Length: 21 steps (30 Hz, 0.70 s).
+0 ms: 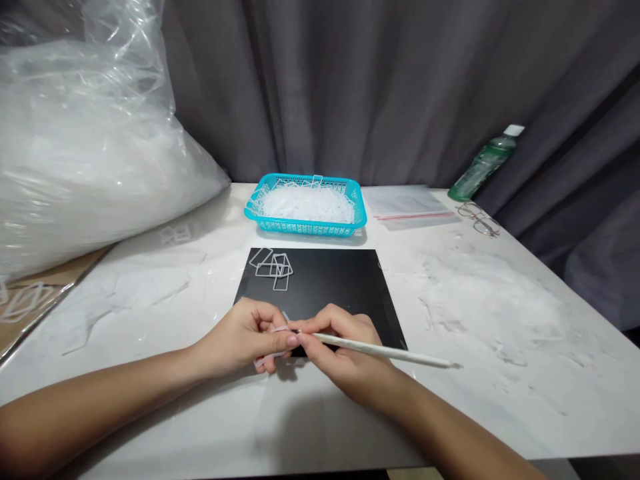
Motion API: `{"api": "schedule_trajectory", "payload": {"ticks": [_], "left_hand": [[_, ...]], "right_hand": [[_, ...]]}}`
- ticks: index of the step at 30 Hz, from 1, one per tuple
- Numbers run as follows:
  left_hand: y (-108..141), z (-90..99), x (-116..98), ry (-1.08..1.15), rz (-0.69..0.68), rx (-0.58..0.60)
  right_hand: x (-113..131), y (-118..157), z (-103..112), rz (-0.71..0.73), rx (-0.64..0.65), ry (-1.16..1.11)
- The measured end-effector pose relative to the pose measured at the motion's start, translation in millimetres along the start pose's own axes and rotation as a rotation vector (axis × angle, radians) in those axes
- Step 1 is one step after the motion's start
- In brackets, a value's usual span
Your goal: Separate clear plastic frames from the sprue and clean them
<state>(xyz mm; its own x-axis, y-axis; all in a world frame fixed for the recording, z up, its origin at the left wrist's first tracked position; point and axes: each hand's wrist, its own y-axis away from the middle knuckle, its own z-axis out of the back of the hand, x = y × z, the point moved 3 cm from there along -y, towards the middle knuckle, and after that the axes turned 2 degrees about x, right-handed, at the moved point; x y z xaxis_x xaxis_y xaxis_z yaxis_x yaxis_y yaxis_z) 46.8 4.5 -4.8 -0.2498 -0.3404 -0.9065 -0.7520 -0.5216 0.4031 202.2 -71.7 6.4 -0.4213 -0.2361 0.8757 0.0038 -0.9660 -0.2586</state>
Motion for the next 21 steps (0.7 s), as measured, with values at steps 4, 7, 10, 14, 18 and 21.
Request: {"api": "schedule_trajectory", "payload": {"ticks": [4, 7, 10, 14, 18, 21], "left_hand": [[0, 0.0, 1, -0.005, -0.008, 0.006], [0, -0.8, 0, 0.007, -0.019, 0.016], [-1, -1.3, -1, 0.061, -0.04, 0.018], [-4, 0.5, -3, 0.268, -0.034, -0.019], [-4, 4.5, -5, 0.519, 0.036, -0.034], [-1, 6.6, -8, 0.655, 0.065, 0.027]], "right_hand": [[13, -2, 1, 0.243, -0.009, 0.119], [18, -3, 1, 0.369, -0.029, 0.174], [13, -3, 2, 0.294, -0.082, 0.191], [-1, -5, 9, 0.137, -0.182, 0.202], [-13, -9, 18, 0.028, -0.236, 0.215], [-17, -12, 22, -0.02, -0.254, 0.215]]}}
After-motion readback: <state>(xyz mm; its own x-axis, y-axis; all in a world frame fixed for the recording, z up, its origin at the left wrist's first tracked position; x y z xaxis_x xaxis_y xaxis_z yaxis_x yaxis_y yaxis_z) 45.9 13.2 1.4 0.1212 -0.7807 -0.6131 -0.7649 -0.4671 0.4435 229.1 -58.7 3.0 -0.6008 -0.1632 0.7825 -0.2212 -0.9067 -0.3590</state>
